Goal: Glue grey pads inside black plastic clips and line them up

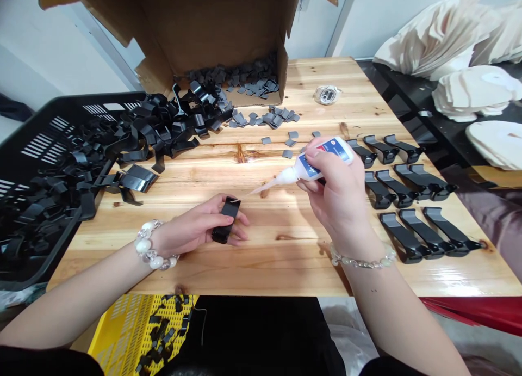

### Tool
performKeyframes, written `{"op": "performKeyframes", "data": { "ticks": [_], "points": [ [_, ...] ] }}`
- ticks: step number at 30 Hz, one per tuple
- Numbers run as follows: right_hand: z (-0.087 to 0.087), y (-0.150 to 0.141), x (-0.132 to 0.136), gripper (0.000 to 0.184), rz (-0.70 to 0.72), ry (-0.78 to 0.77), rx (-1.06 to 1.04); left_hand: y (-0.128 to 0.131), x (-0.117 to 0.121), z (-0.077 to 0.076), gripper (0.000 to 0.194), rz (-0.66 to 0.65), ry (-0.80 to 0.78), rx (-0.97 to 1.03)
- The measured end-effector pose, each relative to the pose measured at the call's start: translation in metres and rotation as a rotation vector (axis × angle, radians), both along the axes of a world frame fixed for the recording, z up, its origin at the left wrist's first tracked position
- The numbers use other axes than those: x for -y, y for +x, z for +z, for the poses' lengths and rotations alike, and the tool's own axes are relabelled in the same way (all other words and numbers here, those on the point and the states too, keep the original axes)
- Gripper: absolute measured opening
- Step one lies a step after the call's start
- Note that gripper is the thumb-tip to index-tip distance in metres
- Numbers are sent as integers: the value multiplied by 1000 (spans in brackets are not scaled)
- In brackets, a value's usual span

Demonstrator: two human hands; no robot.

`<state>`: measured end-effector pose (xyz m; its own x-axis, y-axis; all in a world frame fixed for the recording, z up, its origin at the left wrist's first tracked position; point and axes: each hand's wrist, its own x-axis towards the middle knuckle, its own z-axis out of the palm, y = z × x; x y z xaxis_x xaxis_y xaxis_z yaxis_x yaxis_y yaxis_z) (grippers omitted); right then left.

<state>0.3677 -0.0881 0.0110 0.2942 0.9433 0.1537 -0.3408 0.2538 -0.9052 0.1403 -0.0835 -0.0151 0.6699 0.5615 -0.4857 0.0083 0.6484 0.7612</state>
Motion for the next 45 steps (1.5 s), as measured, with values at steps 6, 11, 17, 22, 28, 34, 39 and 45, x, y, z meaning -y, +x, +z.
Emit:
{"op": "performKeyframes", "data": {
  "ticks": [6,11,17,22,28,34,39,45],
  "points": [
    [-2,-6,3,7,-48,37,111,1,1,0,29,-15,-71,23],
    [-3,-7,5,9,-91,18,185,0,0,1,33,-14,-84,28],
    [-2,-7,5,9,-78,40,203,1,-2,0,36,-14,-75,20],
    [-1,-8,6,10,-82,11,223,1,-3,-2,37,-16,-69,27],
    [-1,-9,8,10,-103,-17,246,0,-3,-5,40,-20,-65,33],
    [0,-10,7,10,-107,-18,206,0,-3,-4,39,-18,-67,28],
    [0,-11,7,10,-105,-18,199,-1,-3,-4,37,-16,-70,32],
    [0,-11,7,9,-97,-14,198,-1,-2,-7,39,-25,-65,56]
  ]
}}
